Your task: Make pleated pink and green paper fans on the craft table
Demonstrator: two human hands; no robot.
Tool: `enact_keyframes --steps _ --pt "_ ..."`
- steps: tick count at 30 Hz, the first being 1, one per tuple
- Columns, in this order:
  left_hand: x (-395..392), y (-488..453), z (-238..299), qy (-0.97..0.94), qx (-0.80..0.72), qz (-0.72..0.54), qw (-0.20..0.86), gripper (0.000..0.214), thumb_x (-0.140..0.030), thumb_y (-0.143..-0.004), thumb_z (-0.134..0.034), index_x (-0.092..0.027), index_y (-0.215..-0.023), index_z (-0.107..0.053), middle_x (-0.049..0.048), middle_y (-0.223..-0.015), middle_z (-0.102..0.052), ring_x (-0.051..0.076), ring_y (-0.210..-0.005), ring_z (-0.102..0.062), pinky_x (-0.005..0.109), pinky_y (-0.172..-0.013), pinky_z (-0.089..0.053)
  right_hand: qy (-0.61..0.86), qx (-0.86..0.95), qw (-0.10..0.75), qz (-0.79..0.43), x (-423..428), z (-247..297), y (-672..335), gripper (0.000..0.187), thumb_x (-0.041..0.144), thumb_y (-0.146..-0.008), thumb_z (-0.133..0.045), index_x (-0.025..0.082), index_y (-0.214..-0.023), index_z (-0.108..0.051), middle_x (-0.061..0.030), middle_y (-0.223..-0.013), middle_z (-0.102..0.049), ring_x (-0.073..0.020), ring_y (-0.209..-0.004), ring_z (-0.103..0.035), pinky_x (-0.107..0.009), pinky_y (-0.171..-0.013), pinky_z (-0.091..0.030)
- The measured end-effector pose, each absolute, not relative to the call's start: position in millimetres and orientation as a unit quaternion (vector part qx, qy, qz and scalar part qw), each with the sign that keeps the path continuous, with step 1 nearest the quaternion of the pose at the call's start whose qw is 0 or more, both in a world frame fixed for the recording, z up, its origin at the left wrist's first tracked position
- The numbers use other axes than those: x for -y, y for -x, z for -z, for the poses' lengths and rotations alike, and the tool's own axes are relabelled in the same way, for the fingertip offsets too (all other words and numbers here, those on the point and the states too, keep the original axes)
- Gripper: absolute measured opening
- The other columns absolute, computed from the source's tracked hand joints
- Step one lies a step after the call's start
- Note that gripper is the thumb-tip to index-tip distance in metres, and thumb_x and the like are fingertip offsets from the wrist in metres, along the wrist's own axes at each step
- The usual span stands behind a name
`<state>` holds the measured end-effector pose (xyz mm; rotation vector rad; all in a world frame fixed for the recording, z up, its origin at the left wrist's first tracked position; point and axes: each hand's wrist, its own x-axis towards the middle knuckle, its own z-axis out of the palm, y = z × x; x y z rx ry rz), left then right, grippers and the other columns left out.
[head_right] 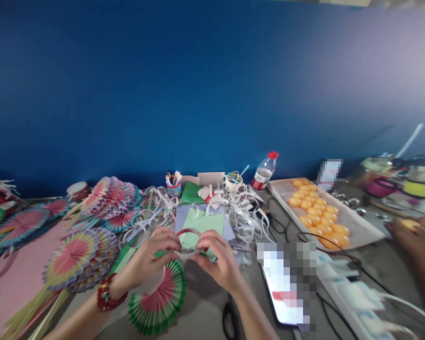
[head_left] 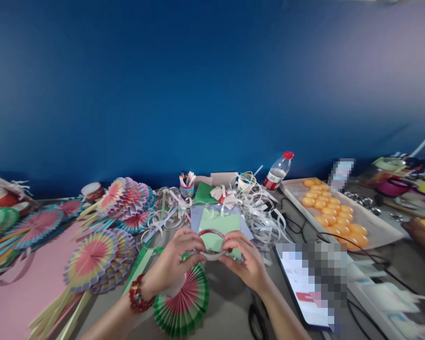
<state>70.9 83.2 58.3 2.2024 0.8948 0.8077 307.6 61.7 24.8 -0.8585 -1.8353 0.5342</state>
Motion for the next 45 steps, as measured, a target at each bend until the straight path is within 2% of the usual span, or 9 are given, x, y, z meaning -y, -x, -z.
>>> enact_keyframes --steps 6,11,14,19,23,27,30,38,45 --pt "-75.9 -65.5 -56.2 -0.782 -0.367 -0.308 0.399 0.015 -0.031 -0.093 -0.060 -0.026 -0.099 -0.072 0.0038 -0.097 -0.071 0.022 -0.100 -0.061 0.036 -0.093 -0.047 0.374 0.696 0.525 -0.315 -62.9 -16.7 -303.3 0.006 0.024 -0.088 -0.066 0.021 -0.092 -0.062 -0.0053 -0.092 -0.058 -0.0168 -0.076 -0.057 -0.027 -0.066 -0.047" --pt "-70.0 -69.6 -54.1 -0.678 -0.407 -0.463 0.402 0.018 -0.028 -0.091 -0.061 -0.022 -0.108 -0.063 0.0090 -0.118 -0.062 0.020 -0.099 -0.065 0.032 -0.082 -0.055 0.362 0.683 0.536 -0.340 -61.6 -10.0 -294.4 0.006 0.025 -0.090 -0.063 0.022 -0.089 -0.058 -0.0035 -0.087 -0.056 -0.0168 -0.076 -0.055 -0.027 -0.066 -0.045" --pt "-63.5 -77.3 -50.3 -0.664 -0.395 -0.510 0.379 0.012 -0.029 -0.090 -0.062 -0.020 -0.098 -0.061 0.0095 -0.111 -0.061 0.022 -0.100 -0.064 0.032 -0.082 -0.055 0.355 0.680 0.544 -0.339 -57.9 -6.9 -284.5 0.004 0.025 -0.093 -0.057 0.022 -0.091 -0.056 -0.0036 -0.087 -0.056 -0.0180 -0.082 -0.057 -0.028 -0.070 -0.047" --pt "-51.1 -89.0 -49.0 -0.764 -0.360 -0.432 0.316 0.010 -0.024 -0.089 -0.063 -0.020 -0.098 -0.062 0.0103 -0.108 -0.066 0.024 -0.107 -0.061 0.035 -0.094 -0.050 0.353 0.727 0.503 -0.306 -47.4 -8.9 -270.3 0.009 0.019 -0.095 -0.050 0.023 -0.094 -0.059 -0.0052 -0.092 -0.061 -0.0191 -0.088 -0.061 -0.029 -0.075 -0.050" --pt "-48.9 -90.3 -48.5 -0.789 -0.380 -0.427 0.227 0.007 -0.018 -0.094 -0.053 -0.019 -0.089 -0.058 0.0078 -0.090 -0.068 0.022 -0.091 -0.064 0.037 -0.089 -0.050 0.373 0.736 0.534 -0.183 -41.1 -17.0 -270.1 0.020 0.009 -0.090 -0.055 0.024 -0.103 -0.061 -0.0055 -0.093 -0.065 -0.0197 -0.090 -0.063 -0.031 -0.079 -0.051" --pt "-48.2 -89.6 -48.2 -0.836 -0.369 -0.380 0.143 0.008 -0.015 -0.094 -0.049 -0.019 -0.092 -0.056 0.0049 -0.080 -0.067 0.021 -0.077 -0.063 0.041 -0.090 -0.047 0.376 0.750 0.533 -0.107 -38.5 -25.0 -272.8 0.034 0.004 -0.087 -0.060 0.024 -0.115 -0.061 -0.0074 -0.101 -0.066 -0.0199 -0.096 -0.064 -0.031 -0.084 -0.052" --pt "-47.4 -90.3 -48.7 -0.849 -0.373 -0.350 0.128 0.009 -0.017 -0.095 -0.046 -0.019 -0.091 -0.055 0.0060 -0.081 -0.067 0.022 -0.077 -0.064 0.039 -0.084 -0.048 0.391 0.764 0.498 -0.127 -39.0 -28.1 -272.4 0.030 0.007 -0.089 -0.060 0.024 -0.113 -0.062 -0.0068 -0.101 -0.067 -0.0195 -0.097 -0.065 -0.030 -0.085 -0.052" --pt "-50.8 -83.8 -42.7 -0.873 -0.368 -0.295 0.126 0.013 -0.021 -0.096 -0.045 -0.019 -0.092 -0.057 0.0069 -0.079 -0.068 0.023 -0.076 -0.064 0.037 -0.076 -0.048 0.407 0.743 0.467 -0.251 -44.8 -29.5 -274.4 0.007 0.017 -0.091 -0.060 0.023 -0.087 -0.059 -0.0025 -0.084 -0.063 -0.0177 -0.081 -0.063 -0.028 -0.073 -0.050" --pt "-51.4 -81.9 -43.4 -0.874 -0.374 -0.282 0.128 0.018 -0.024 -0.097 -0.045 -0.018 -0.092 -0.060 0.0081 -0.079 -0.069 0.023 -0.074 -0.065 0.035 -0.073 -0.047 0.406 0.733 0.475 -0.269 -44.9 -29.5 -274.2 0.010 0.018 -0.091 -0.061 0.024 -0.099 -0.060 -0.0045 -0.095 -0.062 -0.0185 -0.087 -0.061 -0.029 -0.078 -0.049"
